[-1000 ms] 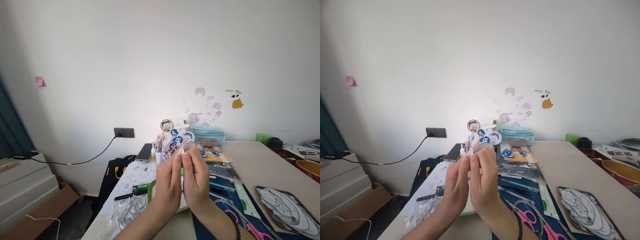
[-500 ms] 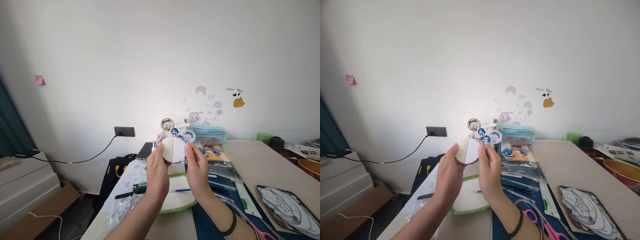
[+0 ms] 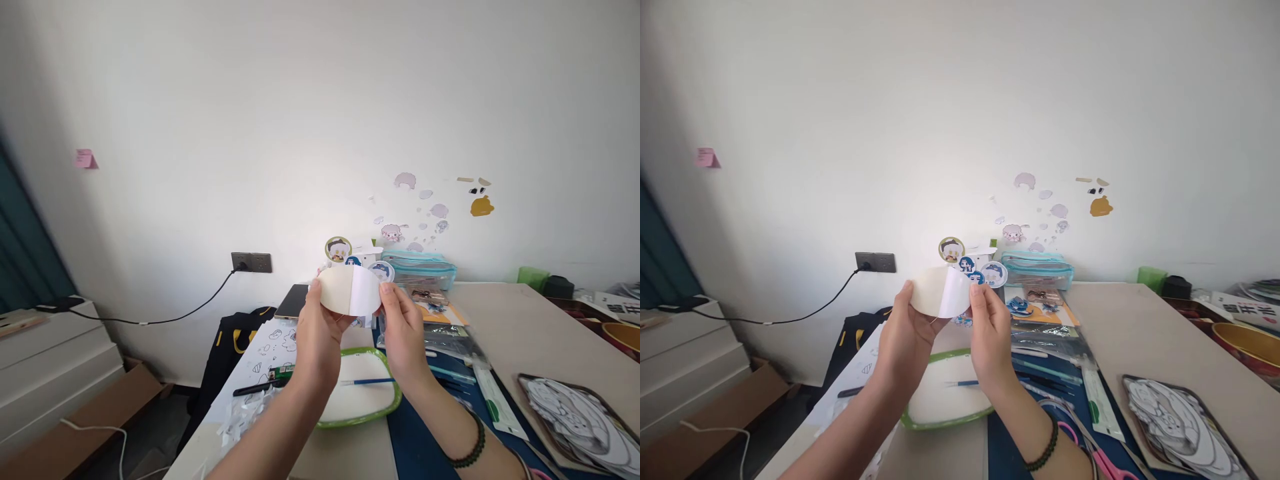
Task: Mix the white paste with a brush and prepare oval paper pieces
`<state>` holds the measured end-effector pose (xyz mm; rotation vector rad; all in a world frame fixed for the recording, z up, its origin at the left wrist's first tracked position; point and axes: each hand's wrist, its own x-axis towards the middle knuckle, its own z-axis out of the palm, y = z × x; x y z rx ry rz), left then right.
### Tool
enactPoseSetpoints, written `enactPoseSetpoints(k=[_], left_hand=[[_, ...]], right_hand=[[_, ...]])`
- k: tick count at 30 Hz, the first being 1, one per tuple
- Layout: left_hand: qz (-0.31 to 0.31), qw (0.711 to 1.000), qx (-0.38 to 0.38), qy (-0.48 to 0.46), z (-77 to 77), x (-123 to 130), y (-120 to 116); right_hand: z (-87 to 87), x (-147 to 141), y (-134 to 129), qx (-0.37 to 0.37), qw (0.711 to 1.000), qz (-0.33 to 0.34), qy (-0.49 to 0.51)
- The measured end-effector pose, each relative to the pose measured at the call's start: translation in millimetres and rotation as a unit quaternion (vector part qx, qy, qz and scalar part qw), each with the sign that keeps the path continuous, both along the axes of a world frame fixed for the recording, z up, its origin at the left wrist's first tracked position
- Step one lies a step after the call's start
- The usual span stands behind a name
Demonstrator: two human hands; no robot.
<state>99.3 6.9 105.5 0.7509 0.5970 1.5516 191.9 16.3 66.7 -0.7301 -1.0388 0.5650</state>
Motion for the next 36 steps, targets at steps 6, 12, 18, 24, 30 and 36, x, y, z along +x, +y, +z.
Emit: enactPoseSetpoints(k=[6, 12, 18, 24, 30, 36], left_hand=[[-0.046, 0.997, 0.065, 0.019, -2.0, 1.0, -6.2], [-0.034, 0.992, 0.083, 0.085, -8.6, -0.8, -6.9], [-0.022, 0.995, 0.014, 0.096, -8.6, -0.4, -4.6], [-0.133, 0.990, 0.029, 0.028, -5.0, -1.8, -2.4], [-0.156, 0.987, 0.015, 0.027, -5.8, -2.9, -0.5], [0.039, 0.953, 0.158, 0.257, -11.2, -4.3, 0.9]], right_hand=[[4.2, 3.1, -4.3, 0.016, 0.998, -0.030, -0.051], [4.8, 1.6, -6.7, 0.018, 0.996, -0.033, -0.075], [7.9, 5.1, -13.9, 0.089, 0.974, -0.087, -0.188], [11.7, 3.9, -22.1, 0.289, 0.816, -0.233, -0.444], [12.2, 10.0, -20.6, 0.304, 0.767, -0.299, -0.480], [20.3, 19.5, -19.7, 0.196, 0.860, -0.232, -0.411]])
